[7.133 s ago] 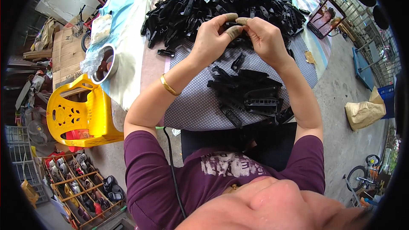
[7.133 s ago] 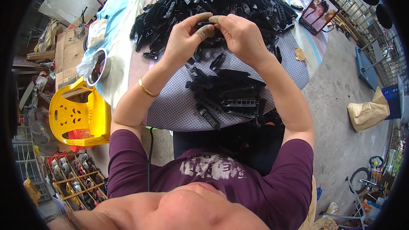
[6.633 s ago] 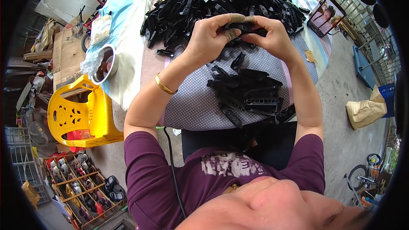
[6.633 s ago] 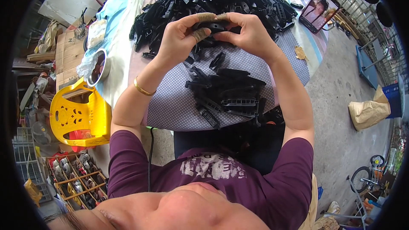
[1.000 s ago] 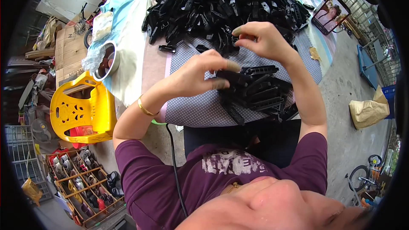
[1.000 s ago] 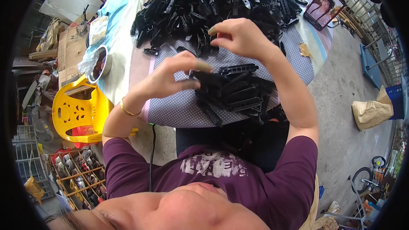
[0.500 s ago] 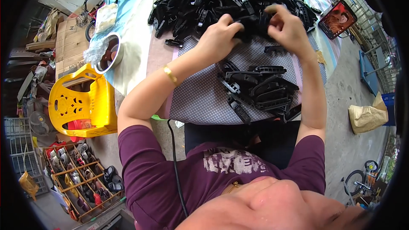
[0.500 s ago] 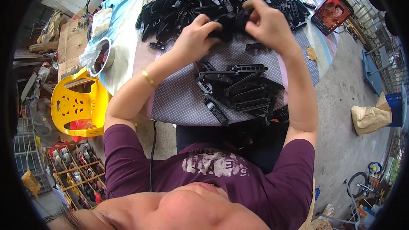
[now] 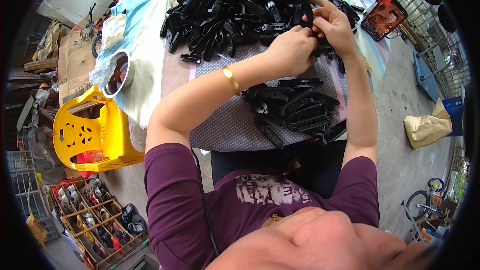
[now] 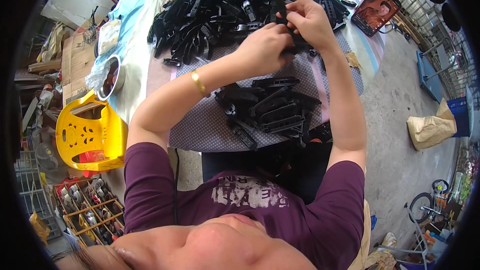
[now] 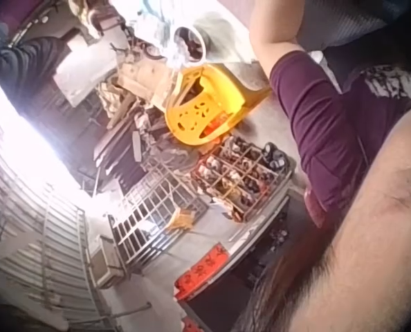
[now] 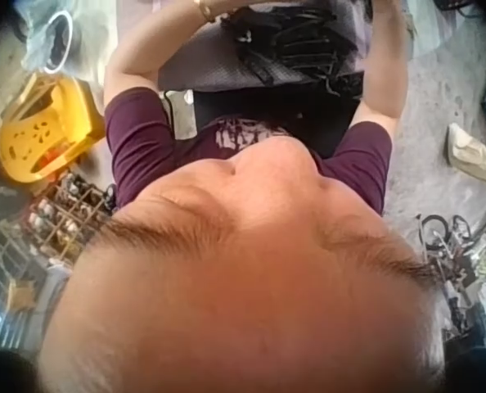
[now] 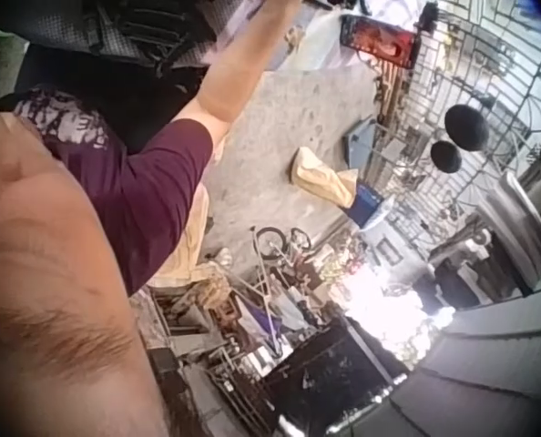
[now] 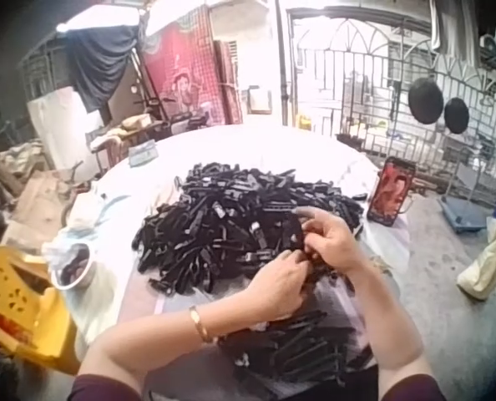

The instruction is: Assembling small black plastic components by hand.

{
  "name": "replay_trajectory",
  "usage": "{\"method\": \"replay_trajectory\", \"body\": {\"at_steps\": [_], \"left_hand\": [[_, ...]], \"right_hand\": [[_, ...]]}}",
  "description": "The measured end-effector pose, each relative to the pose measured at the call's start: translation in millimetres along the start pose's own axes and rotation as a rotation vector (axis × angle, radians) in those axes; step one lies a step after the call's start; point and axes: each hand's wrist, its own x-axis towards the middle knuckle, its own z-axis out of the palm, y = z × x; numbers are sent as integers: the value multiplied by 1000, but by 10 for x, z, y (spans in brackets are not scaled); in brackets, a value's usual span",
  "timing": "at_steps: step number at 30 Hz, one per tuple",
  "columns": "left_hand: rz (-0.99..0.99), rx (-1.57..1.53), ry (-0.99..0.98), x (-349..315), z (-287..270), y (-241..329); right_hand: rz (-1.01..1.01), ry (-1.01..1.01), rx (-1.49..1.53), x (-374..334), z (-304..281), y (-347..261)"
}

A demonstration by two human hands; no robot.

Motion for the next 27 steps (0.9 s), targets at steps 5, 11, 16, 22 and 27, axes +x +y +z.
{"method": "replay_trajectory", "body": {"at_steps": [5, 11, 16, 22, 27], "left_hand": [[-508, -655, 40, -166, -424, 2], [-677, -1055, -26, -353, -483, -311], [-722, -1201, -41, -411, -530, -376], [-783, -1364, -107, -464, -612, -430], [-801, -1475, -52, -454, -668, -390]], "right_hand": [[-36, -56, 231, 28, -27, 79], [-731, 40, -573, -123, 387, -176], [-647, -57, -628, -230, 500, -320], [-452, -121, -333, -200, 375, -220], [-644, -191, -303, -68, 342, -141]]}}
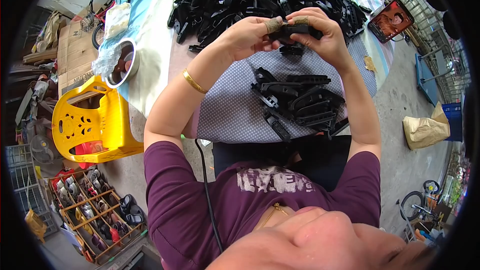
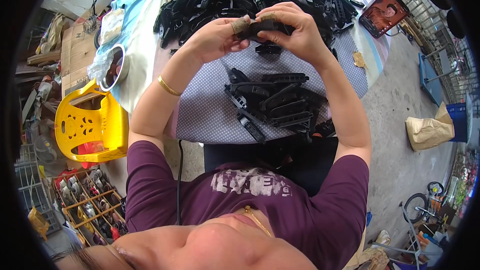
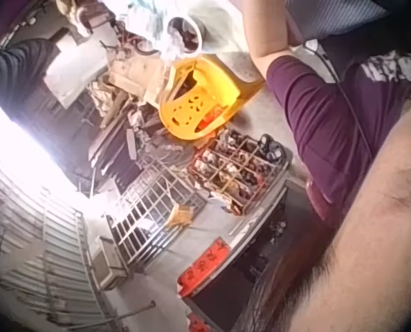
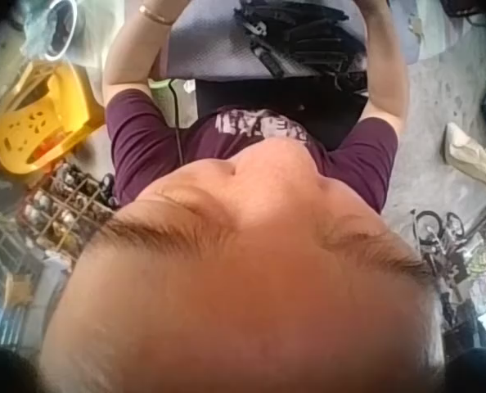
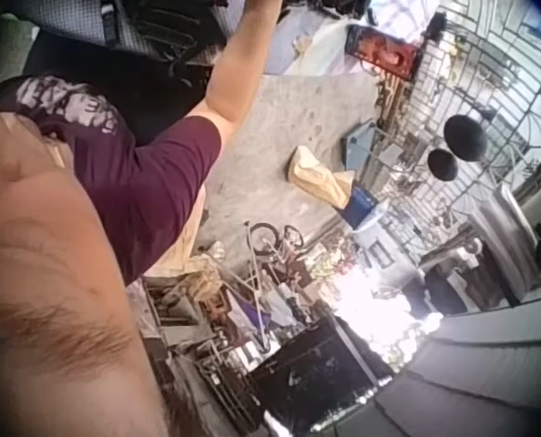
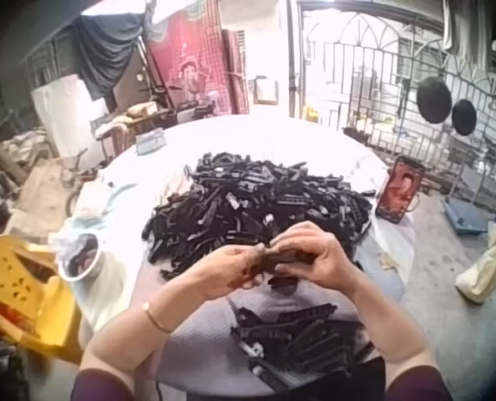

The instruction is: Assembling small black plastic components by hand.

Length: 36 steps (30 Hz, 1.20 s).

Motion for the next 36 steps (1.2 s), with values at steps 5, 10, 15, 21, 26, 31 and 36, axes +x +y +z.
{"method": "replay_trajectory", "body": {"at_steps": [5, 10, 15, 21, 26, 31, 36], "left_hand": [[109, 123, -146, 15, -56, -18], [217, 477, -11, -88, 96, 47], [493, 875, 161, -99, 119, -8], [634, 975, 177, -131, 150, -7], [583, 991, 96, -171, 178, 103], [436, 1142, -226, -211, 263, 7], [616, 1171, -287, -128, 185, -78]], "right_hand": [[240, -81, 268, -68, 63, 9], [226, -80, 207, -23, 34, -86], [400, -156, 278, -49, -83, -72], [377, -173, 286, -65, -117, -87], [509, -261, 452, -60, -202, -84], [594, -67, 532, -64, -262, 30], [437, -482, -8, -19, -148, -138]]}}
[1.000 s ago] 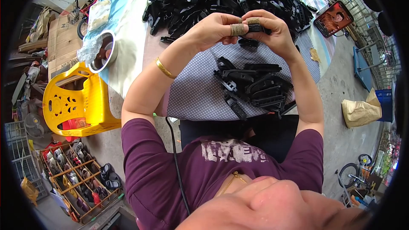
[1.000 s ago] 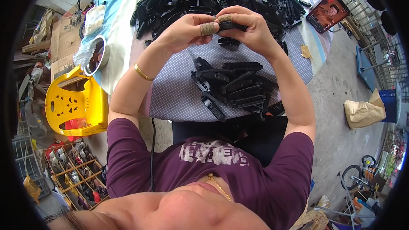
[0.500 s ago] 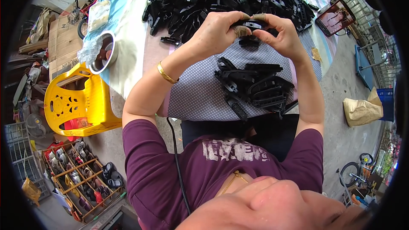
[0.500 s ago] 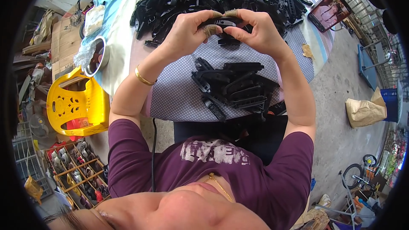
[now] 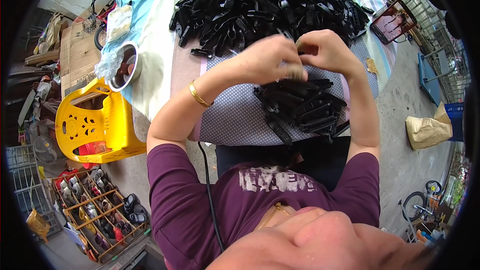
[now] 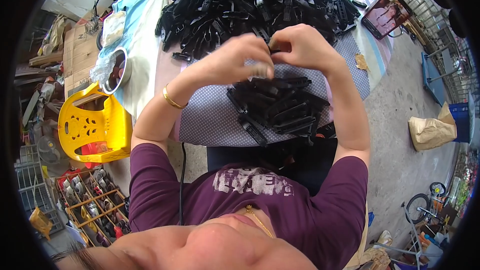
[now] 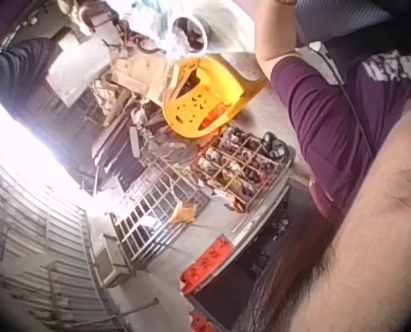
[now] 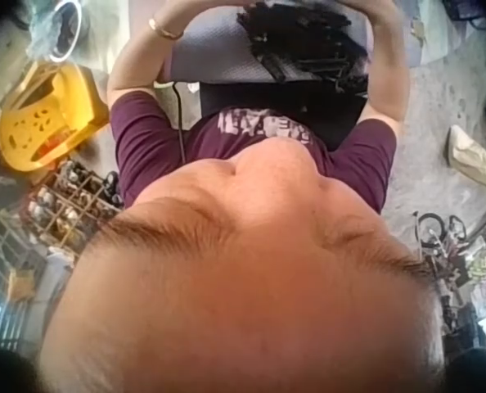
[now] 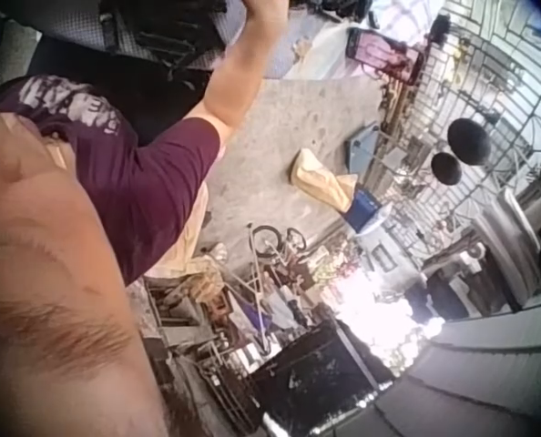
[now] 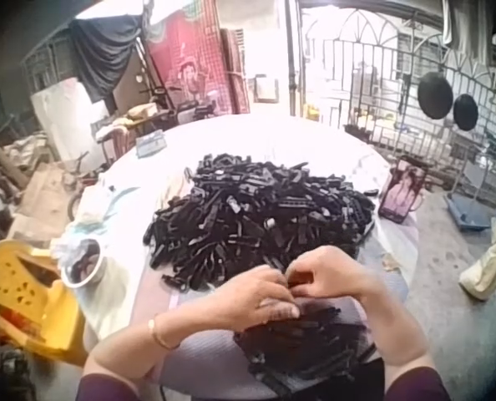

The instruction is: Assembling small black plastic components by hand.

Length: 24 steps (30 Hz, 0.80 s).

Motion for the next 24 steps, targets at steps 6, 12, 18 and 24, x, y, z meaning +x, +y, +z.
{"method": "replay_trajectory", "body": {"at_steps": [6, 12, 18, 24], "left_hand": [[60, 516, 278, 76, 140, -299], [-59, 547, 290, 32, 101, -325], [24, 652, 444, 28, 75, -347], [-65, -212, 616, 47, -18, -279]], "right_hand": [[-148, 141, -228, -16, 164, 43], [-87, 12, 51, 6, 49, 169], [-10, 100, 316, -4, -13, 232], [-42, 207, 590, 44, 87, 178]]}}
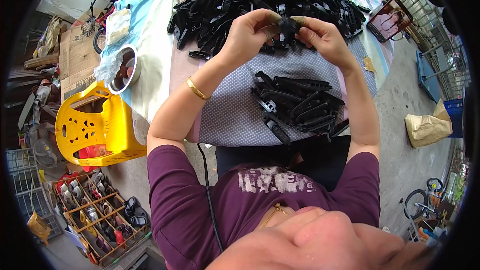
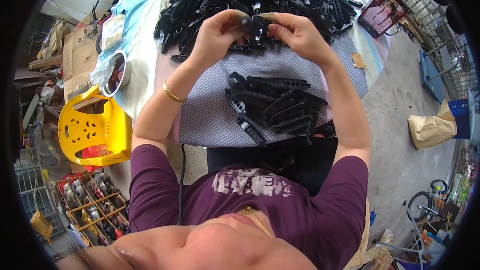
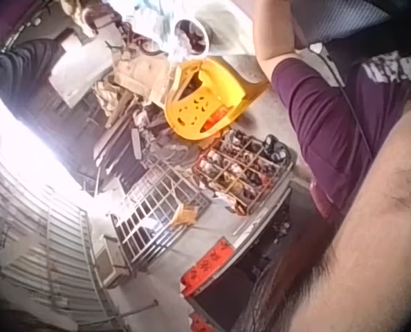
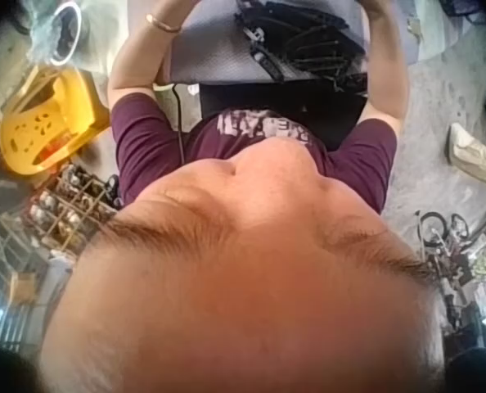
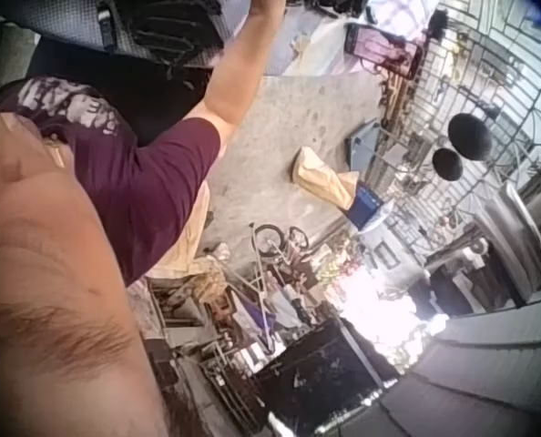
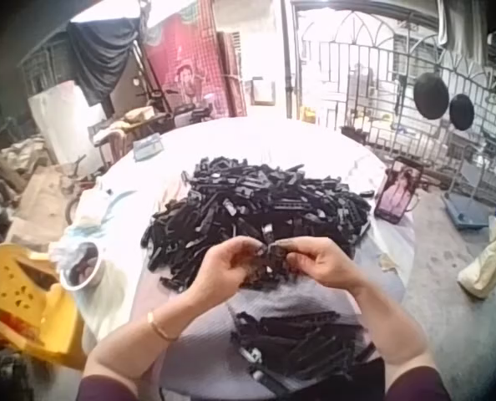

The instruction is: Assembling small black plastic components by hand.

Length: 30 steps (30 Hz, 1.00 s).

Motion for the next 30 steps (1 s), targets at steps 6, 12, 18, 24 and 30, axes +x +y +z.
{"method": "replay_trajectory", "body": {"at_steps": [6, 12, 18, 24, 30], "left_hand": [[-488, -555, 82, -61, 125, 49], [-404, -567, 48, -98, 127, 59], [-299, -466, 20, -55, 70, 94], [-184, -286, -47, -70, 77, 140], [-131, -347, 12, -30, 73, 195]], "right_hand": [[-290, 106, -448, 25, 153, -41], [-401, 173, -643, 14, 207, -55], [-400, 392, -747, 42, 253, -200], [-93, 54, -490, -17, 150, -158], [-277, 195, -663, -39, 155, -133]]}}
